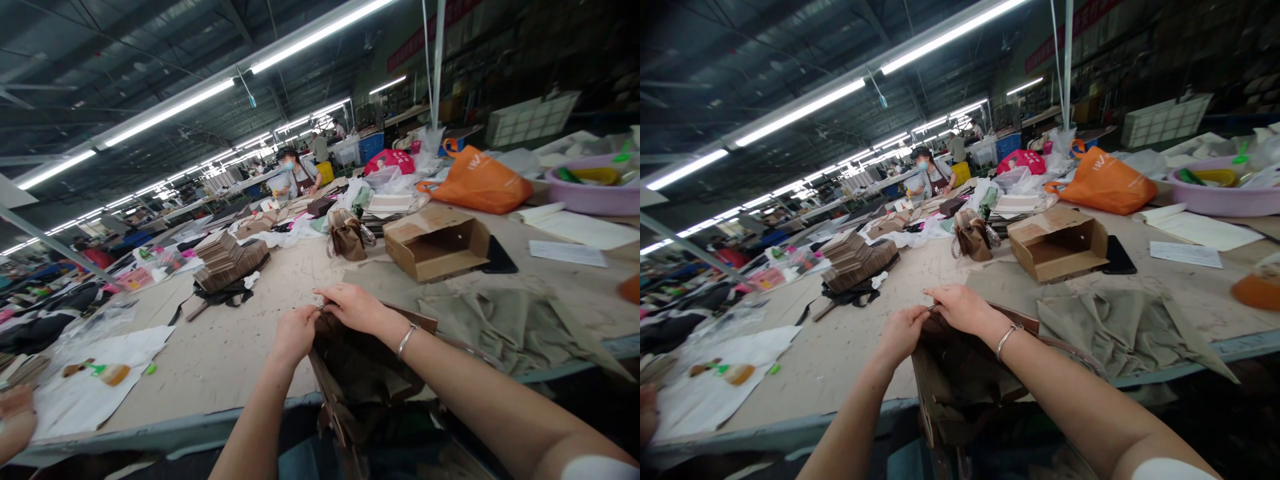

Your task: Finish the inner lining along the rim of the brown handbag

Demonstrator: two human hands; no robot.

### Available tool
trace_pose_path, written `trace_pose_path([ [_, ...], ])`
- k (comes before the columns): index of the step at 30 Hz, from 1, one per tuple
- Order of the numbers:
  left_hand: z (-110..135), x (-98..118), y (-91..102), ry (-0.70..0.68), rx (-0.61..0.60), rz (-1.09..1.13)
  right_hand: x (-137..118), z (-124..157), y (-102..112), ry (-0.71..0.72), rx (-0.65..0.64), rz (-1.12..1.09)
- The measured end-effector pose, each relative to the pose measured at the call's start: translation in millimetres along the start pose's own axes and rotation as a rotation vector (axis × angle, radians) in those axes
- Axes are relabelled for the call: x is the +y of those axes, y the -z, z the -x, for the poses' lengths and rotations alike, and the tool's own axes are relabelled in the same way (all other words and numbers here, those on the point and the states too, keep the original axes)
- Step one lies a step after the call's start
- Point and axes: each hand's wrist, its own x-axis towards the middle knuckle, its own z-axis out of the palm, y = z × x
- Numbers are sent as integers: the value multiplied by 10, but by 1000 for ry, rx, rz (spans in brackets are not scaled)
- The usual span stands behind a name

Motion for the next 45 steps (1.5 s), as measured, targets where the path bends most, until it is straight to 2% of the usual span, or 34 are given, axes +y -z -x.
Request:
trace_pose_path([
  [6,-23,-8,-12,23,6,-6,-57,23,50,52,-47,80],
  [11,-31,-38,-16,-36,-28,45,-73,20,29,19,-77,209],
  [20,-37,-52,-16,-34,-15,81,-115,18,6,36,-115,330],
  [45,-59,-61,-12,-57,-31,86,-11,32,-8,100,-51,251],
])
